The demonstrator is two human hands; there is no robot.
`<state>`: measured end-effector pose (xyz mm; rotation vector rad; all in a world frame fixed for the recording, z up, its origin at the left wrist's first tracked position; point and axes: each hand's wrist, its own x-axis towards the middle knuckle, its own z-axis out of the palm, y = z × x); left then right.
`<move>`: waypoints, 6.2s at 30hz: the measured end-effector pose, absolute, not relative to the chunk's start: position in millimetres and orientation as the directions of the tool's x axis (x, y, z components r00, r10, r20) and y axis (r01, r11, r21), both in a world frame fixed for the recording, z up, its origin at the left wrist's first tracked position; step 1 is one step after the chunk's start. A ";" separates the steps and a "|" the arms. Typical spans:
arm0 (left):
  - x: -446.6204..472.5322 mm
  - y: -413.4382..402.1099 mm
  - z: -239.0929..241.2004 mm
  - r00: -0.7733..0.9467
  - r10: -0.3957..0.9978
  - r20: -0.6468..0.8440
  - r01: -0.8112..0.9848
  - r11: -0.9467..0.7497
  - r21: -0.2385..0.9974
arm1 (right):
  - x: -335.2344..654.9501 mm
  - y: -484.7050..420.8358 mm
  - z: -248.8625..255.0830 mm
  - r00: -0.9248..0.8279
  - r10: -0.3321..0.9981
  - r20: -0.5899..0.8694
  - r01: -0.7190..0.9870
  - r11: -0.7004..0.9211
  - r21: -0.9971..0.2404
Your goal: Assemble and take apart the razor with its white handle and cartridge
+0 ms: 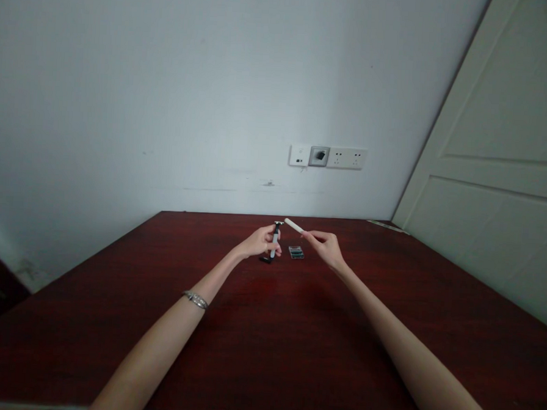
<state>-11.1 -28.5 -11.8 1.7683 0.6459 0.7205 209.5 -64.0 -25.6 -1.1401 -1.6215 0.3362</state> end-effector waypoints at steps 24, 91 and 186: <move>-15.7 -24.4 -14.2 0.599 0.565 0.568 0.394 -0.825 0.404 | 222.2 -78.5 2.1 -0.403 0.873 0.275 0.501 0.461 -0.732; -9.7 -12.1 -35.2 0.433 0.835 0.340 0.224 -0.465 0.857 | 183.9 -68.0 -29.3 0.050 0.841 0.538 0.249 0.512 -0.823; -10.9 -11.7 -30.5 0.539 0.731 0.418 0.207 -0.597 0.775 | 138.9 -92.9 -36.8 -0.094 0.950 0.297 -0.061 0.292 -0.954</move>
